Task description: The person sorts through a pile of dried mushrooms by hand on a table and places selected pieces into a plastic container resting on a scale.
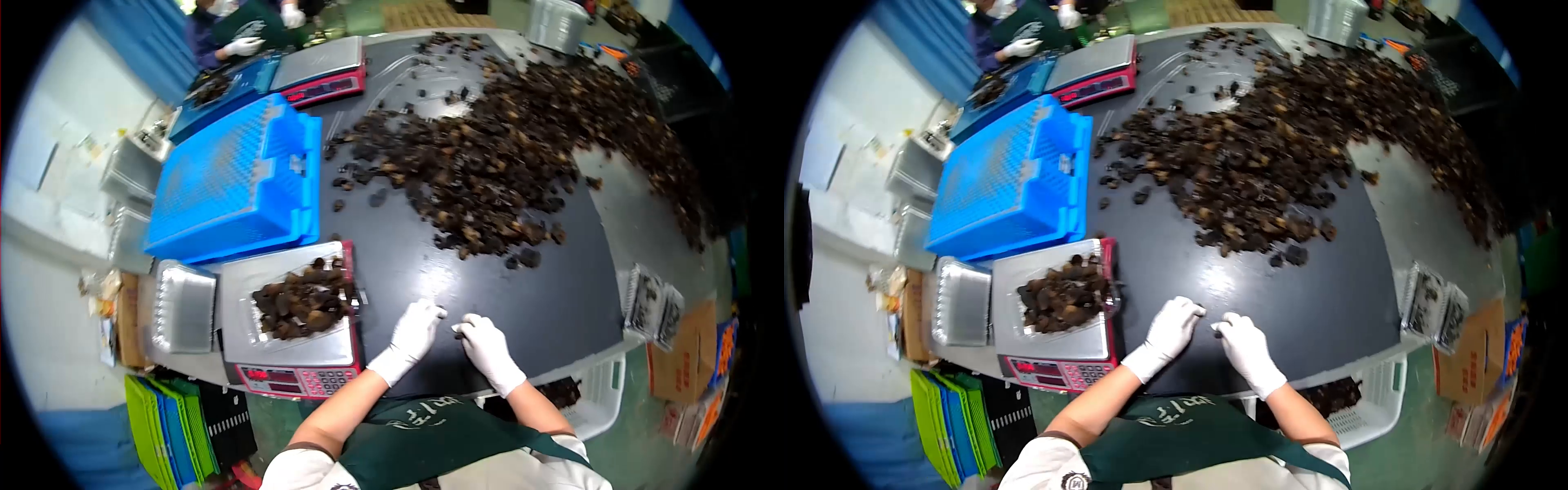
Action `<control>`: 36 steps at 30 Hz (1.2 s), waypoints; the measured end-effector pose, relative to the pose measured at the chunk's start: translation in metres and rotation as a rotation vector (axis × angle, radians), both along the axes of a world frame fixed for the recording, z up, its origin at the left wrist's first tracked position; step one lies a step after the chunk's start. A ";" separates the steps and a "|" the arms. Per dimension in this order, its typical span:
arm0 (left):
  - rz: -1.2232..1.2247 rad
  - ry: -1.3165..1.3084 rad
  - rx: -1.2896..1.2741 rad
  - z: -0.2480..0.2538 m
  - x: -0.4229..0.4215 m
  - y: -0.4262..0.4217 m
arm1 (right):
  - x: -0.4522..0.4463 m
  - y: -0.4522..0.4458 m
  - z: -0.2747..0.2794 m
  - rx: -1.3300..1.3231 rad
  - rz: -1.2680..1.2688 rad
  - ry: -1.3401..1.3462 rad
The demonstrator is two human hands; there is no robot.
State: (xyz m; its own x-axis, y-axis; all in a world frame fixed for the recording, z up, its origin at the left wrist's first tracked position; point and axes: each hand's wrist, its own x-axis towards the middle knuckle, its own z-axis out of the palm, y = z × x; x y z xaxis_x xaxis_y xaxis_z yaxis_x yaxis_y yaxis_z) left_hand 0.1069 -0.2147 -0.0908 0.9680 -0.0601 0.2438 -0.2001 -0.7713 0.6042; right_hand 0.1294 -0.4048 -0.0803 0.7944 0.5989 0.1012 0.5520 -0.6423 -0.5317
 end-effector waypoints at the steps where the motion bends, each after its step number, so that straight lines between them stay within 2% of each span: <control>1: -0.007 0.019 -0.101 0.017 -0.004 0.001 | 0.007 0.002 0.000 0.051 0.002 0.041; 2: -0.016 0.034 -0.206 0.035 -0.010 0.003 | 0.015 0.005 0.001 0.097 0.004 0.083; 3: 0.004 0.064 -0.250 0.056 -0.018 0.008 | 0.020 0.008 0.000 0.249 -0.064 0.218; 6: 0.158 -0.155 -0.285 0.113 -0.044 0.036 | 0.034 0.034 0.038 0.495 -0.119 0.531; 8: 0.347 -0.205 -0.220 0.137 -0.062 0.067 | 0.040 0.059 0.064 0.522 -0.019 0.485; 12: 0.700 -0.329 -0.047 0.135 -0.093 0.138 | 0.047 0.124 0.114 0.598 0.324 0.441; 14: 0.814 -0.369 -0.289 0.122 -0.104 0.162 | 0.044 0.162 0.122 0.647 0.446 0.293; 15: 0.828 -0.354 -0.277 0.112 -0.111 0.177 | 0.042 0.178 0.128 0.612 0.501 0.211; 16: 0.845 -0.339 -0.344 0.107 -0.113 0.183 | 0.039 0.195 0.124 0.587 0.564 0.014; 18: 0.848 -0.281 0.049 0.103 -0.114 0.188 | 0.031 0.225 0.128 0.436 0.679 -0.060; 20: 0.784 -0.149 0.251 0.102 -0.113 0.190 | 0.023 0.250 0.119 0.306 0.716 -0.242; 21: 0.780 -0.182 0.219 0.097 -0.113 0.189 | 0.019 0.253 0.122 0.168 0.710 -0.315; 22: 0.774 -0.215 0.189 0.092 -0.114 0.188 | 0.020 0.255 0.125 0.168 0.725 -0.319; 24: 0.791 -0.223 0.142 0.089 -0.118 0.190 | 0.026 0.251 0.130 0.328 0.749 -0.246; 25: 0.821 -0.208 0.054 0.091 -0.120 0.190 | 0.037 0.246 0.138 0.415 0.745 -0.121; 26: 0.851 -0.191 -0.036 0.091 -0.123 0.189 | 0.043 0.243 0.137 0.483 0.639 -0.012; 28: 0.881 -0.191 -0.139 0.084 -0.130 0.195 | 0.068 0.232 0.138 0.399 0.505 0.004; 30: 0.887 -0.185 -0.093 0.096 -0.132 0.196 | 0.081 0.224 0.126 0.224 0.424 -0.157; 32: 0.906 -0.240 -0.076 0.096 -0.129 0.198 | 0.078 0.224 0.118 0.116 0.407 -0.223; 34: 0.901 -0.168 -0.083 0.099 -0.128 0.199 | 0.073 0.226 0.111 0.009 0.430 -0.317; 36: 0.899 -0.184 -0.091 0.099 -0.126 0.200 | 0.074 0.225 0.110 0.014 0.451 -0.312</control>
